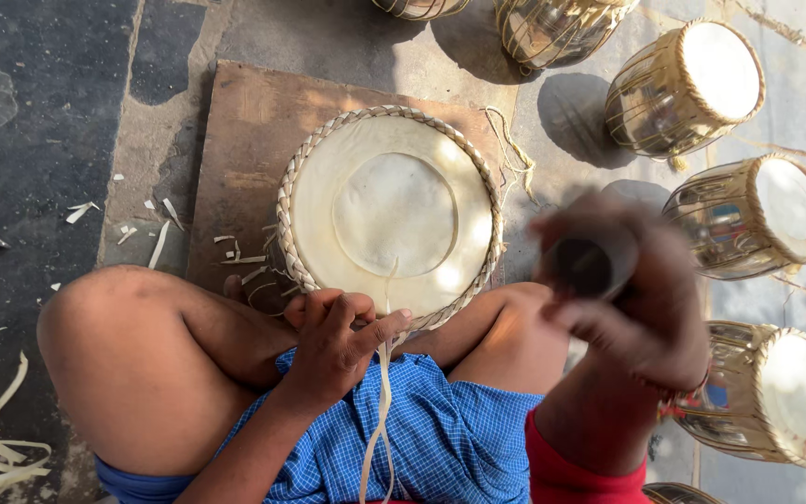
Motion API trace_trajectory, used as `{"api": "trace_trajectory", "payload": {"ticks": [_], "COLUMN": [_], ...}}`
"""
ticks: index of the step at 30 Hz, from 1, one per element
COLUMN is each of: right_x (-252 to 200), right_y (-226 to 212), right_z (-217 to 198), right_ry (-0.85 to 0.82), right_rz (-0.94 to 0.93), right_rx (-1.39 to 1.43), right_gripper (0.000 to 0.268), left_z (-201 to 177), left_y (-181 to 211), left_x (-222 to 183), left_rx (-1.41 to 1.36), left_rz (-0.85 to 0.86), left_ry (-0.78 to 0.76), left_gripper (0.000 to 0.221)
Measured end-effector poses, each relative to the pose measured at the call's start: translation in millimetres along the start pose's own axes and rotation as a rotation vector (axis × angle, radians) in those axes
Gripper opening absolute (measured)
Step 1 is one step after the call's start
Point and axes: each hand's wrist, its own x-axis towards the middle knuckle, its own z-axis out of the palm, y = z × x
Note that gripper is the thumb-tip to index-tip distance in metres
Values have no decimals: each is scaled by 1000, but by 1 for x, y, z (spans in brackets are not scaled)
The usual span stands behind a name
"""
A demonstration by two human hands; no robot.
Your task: The person uses a small pointed tool to thread and tighten white strips around the rim of a drum, working on several drums positioned on a stone floor.
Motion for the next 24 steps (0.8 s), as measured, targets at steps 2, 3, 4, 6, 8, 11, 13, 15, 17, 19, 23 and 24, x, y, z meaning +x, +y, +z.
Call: {"api": "trace_trajectory", "payload": {"ticks": [2,3,4,6,8,11,13,15,17,19,23,24], "right_x": [-21,-32,-45,-77,-109,-126,-114,-93,-71,-52,-33,-34], "right_y": [5,19,35,66,91,102,93,72,48,34,50,56], "right_z": [18,40,63,103,124,130,118,103,96,99,128,137], "right_ry": [-507,-696,-717,-609,-483,-517,-602,-491,-330,-94,121,134], "right_rz": [61,243,420,512,391,351,405,421,534,737,70,58], "right_rx": [-223,-196,-207,-286,-376,-441,-448,-308,-294,-415,-572,-574], "right_gripper": [53,54,53,54,51,43,40,29,22,18,36,29], "left_z": [2,4,5,7,6,4,4,3,3,4,6,5], "left_y": [-3,-3,-5,-8,-10,-6,-7,-6,-7,-7,-9,-10], "left_x": [1,2,2,1,1,6,11,7,4,5,7,5], "left_rx": [3,-15,-29,-65,-114,-80,-63,-53,-55,-32,-25,-34], "left_rz": [10,-2,-11,-26,-24,-55,-44,-52,-54,-55,-46,-44], "left_ry": [45,79,108,143,150,121,126,116,94,113,111,103], "left_gripper": [51,49,48,46,44,40,40,39,37,36,37,36]}}
